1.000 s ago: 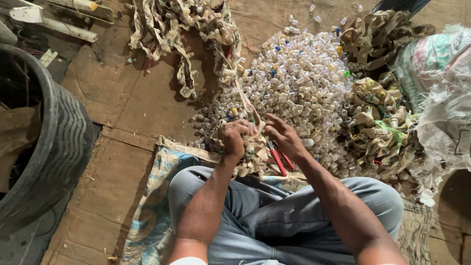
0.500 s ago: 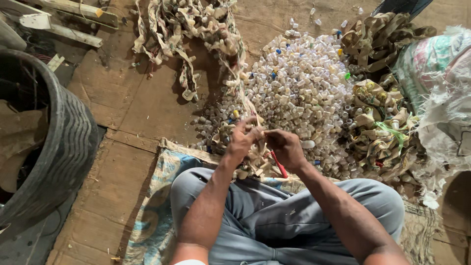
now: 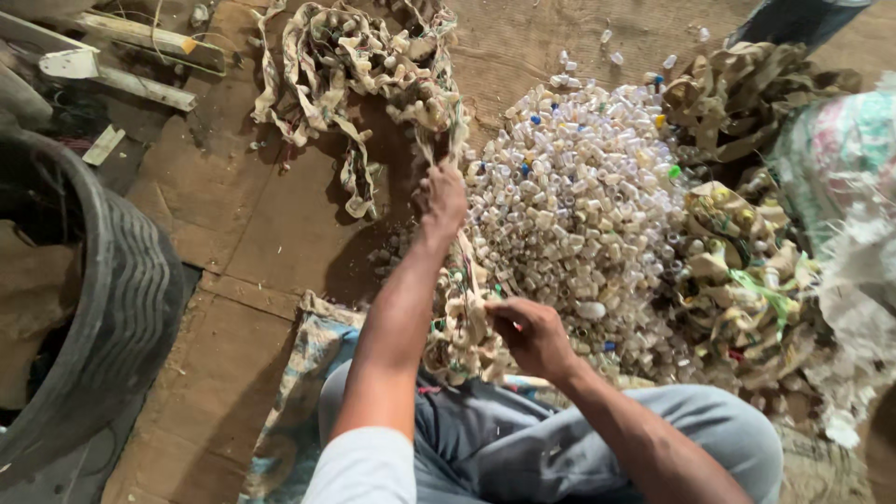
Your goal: The person sits on a mat and uses red-handled shears to cut plastic caps off a long, tangled strip of material. The cut caps fall onto a large pile on the floor, and the person continues cutting along the strip.
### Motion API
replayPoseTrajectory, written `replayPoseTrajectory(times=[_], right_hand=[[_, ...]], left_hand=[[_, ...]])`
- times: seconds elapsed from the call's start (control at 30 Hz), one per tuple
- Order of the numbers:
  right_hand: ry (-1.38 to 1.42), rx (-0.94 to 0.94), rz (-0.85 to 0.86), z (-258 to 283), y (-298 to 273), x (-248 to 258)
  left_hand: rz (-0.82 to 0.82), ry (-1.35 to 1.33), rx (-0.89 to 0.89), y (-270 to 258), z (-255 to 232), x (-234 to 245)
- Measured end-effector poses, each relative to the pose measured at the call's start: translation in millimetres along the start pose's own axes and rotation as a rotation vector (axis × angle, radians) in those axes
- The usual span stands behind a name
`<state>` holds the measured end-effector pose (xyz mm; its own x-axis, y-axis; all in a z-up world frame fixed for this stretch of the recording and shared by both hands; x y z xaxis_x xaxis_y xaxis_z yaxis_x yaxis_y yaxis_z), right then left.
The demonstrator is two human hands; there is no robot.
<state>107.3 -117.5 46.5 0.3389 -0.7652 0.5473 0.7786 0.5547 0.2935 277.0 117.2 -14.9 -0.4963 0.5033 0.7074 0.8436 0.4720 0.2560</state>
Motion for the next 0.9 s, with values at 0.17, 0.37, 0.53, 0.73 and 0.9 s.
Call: replayPoseTrajectory(times=[0.17, 0.37, 0.53, 0.73, 0.9], right_hand=[[0.186, -0.369, -0.157, -47.7, 16.8, 48.0], [0.419, -0.464, -0.781, -84.5, -0.6, 188.5], [0.932, -0.079, -0.731, -60.1, -18.3, 218.6], [1.157, -0.101, -0.517, -64.5, -21.1, 184.5], [1.194, -0.093, -0.325, -71.7, -24.5, 176.2]], left_hand=[[-0.184, -0.225, 0.123, 78.4, 44.1, 39.1], [-0.805, -0.62, 0.171, 149.2, 141.7, 265.1], [-0.746, -0.225, 0.277, 91.3, 207.5, 325.3], [-0.333, -0.087, 0.273, 35.2, 198.5, 180.3], [-0.103, 0.139, 0.212, 51.5, 163.4, 119.2]])
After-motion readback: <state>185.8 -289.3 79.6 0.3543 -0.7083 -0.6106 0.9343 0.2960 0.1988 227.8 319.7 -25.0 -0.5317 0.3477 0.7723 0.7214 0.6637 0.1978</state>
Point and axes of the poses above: each hand's wrist, its own y-axis towards the middle knuckle, its own x-axis out of the back of the hand, z = x × y, the point moved 10 cm from there along y, towards the middle knuckle, and after that the axes turned 12 degrees about -y, right-handed, at the moved point
